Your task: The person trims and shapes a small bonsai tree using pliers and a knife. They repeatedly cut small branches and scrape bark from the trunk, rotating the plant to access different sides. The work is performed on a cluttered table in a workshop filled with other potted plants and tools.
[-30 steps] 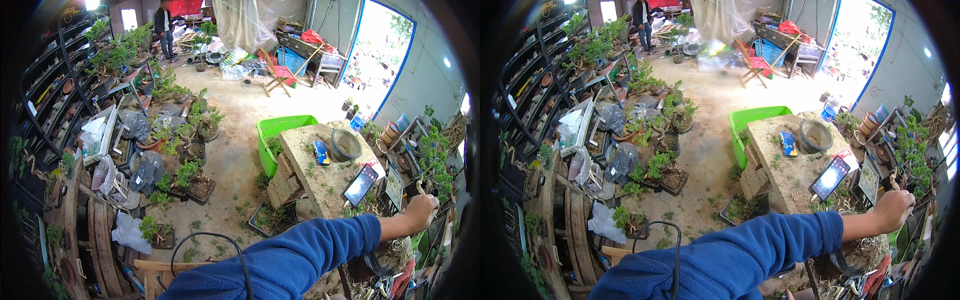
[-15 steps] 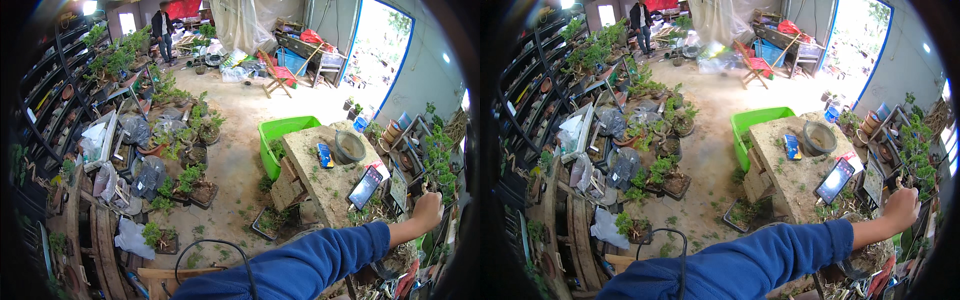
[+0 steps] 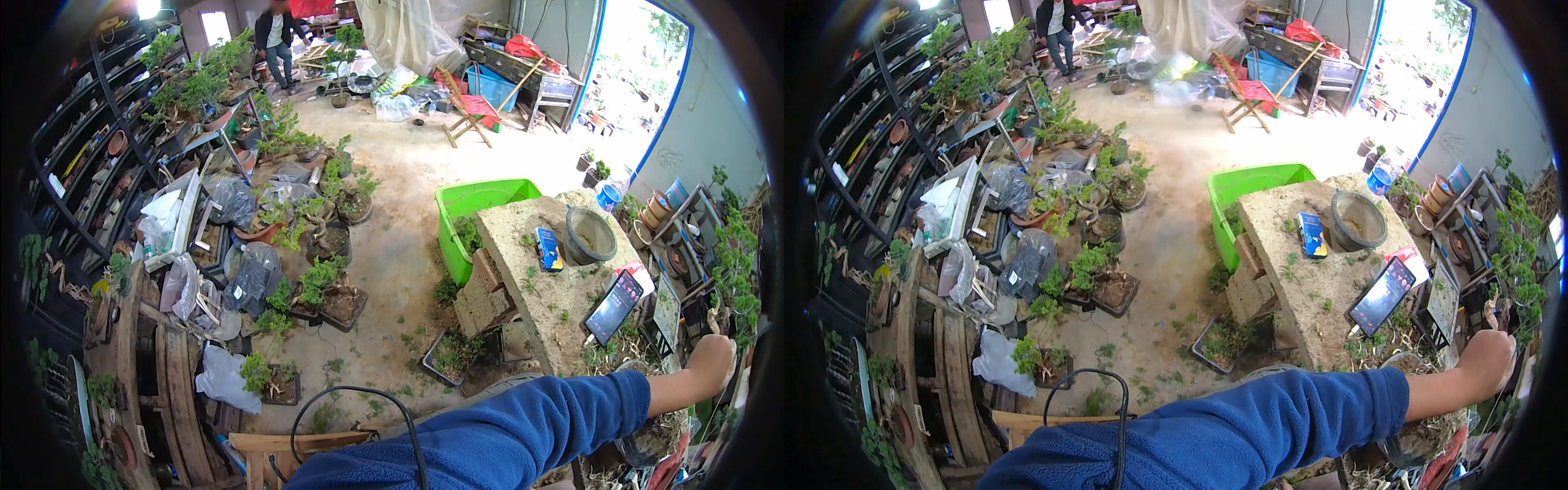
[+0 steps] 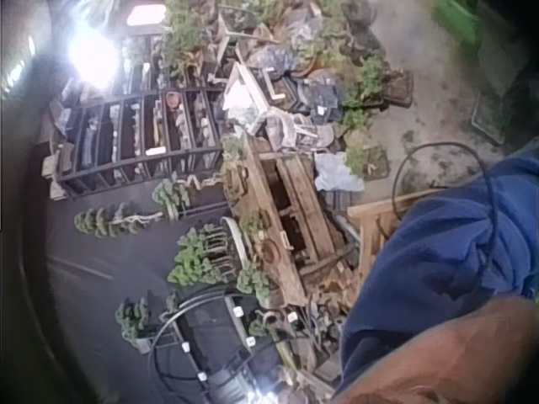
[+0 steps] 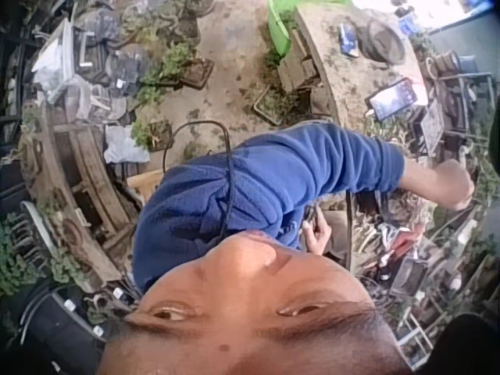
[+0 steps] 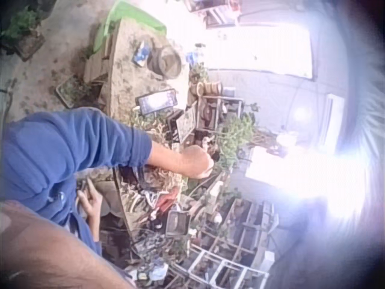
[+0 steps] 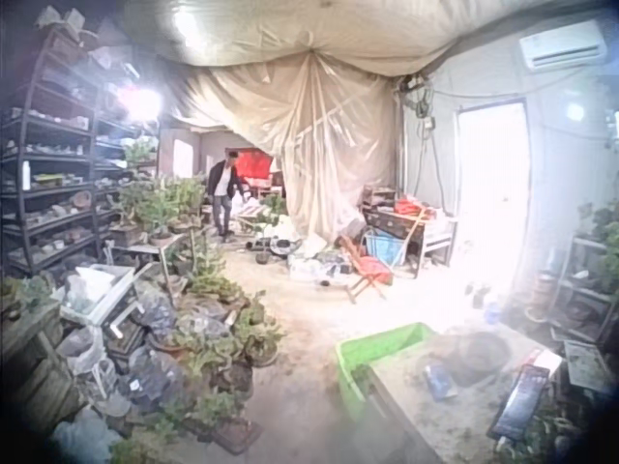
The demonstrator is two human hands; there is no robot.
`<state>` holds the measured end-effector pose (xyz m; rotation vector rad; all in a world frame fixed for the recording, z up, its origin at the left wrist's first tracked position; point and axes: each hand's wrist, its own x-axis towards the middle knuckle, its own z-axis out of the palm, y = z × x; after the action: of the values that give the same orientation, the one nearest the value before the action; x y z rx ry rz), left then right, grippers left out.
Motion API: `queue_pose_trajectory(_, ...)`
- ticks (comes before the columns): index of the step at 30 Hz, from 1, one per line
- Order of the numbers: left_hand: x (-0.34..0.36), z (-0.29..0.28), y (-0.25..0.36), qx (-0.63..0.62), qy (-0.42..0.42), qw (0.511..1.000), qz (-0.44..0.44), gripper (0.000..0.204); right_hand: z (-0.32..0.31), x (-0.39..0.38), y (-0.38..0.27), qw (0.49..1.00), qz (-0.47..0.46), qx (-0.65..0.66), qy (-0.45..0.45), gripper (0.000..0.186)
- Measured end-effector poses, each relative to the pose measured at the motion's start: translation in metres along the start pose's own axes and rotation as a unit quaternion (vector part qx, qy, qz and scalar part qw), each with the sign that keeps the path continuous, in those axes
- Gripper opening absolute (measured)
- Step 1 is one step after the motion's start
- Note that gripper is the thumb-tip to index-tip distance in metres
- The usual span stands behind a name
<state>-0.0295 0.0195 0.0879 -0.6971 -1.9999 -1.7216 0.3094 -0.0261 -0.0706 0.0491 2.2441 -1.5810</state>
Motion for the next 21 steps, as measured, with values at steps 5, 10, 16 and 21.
queue_pose_trajectory(5,0.0,0.006,-0.004,0.021,0.012,0.999,0.033,0.017,-0.002,0.002,-0.007,1.0,-0.006,-0.024,-0.014,0.061)
queue_pose_trajectory(10,-0.003,0.003,-0.005,0.01,0.023,0.999,0.025,0.009,0.002,0.006,-0.009,0.999,-0.01,-0.036,-0.014,0.062)
queue_pose_trajectory(16,-0.004,0.0,-0.007,-0.009,0.012,0.999,0.032,0.009,0.008,0.008,-0.01,1.0,-0.011,-0.021,-0.015,0.059)
queue_pose_trajectory(21,-0.005,-0.001,-0.006,-0.026,0.015,0.999,0.012,0.009,0.01,0.008,-0.006,1.0,-0.009,-0.028,-0.009,0.055)
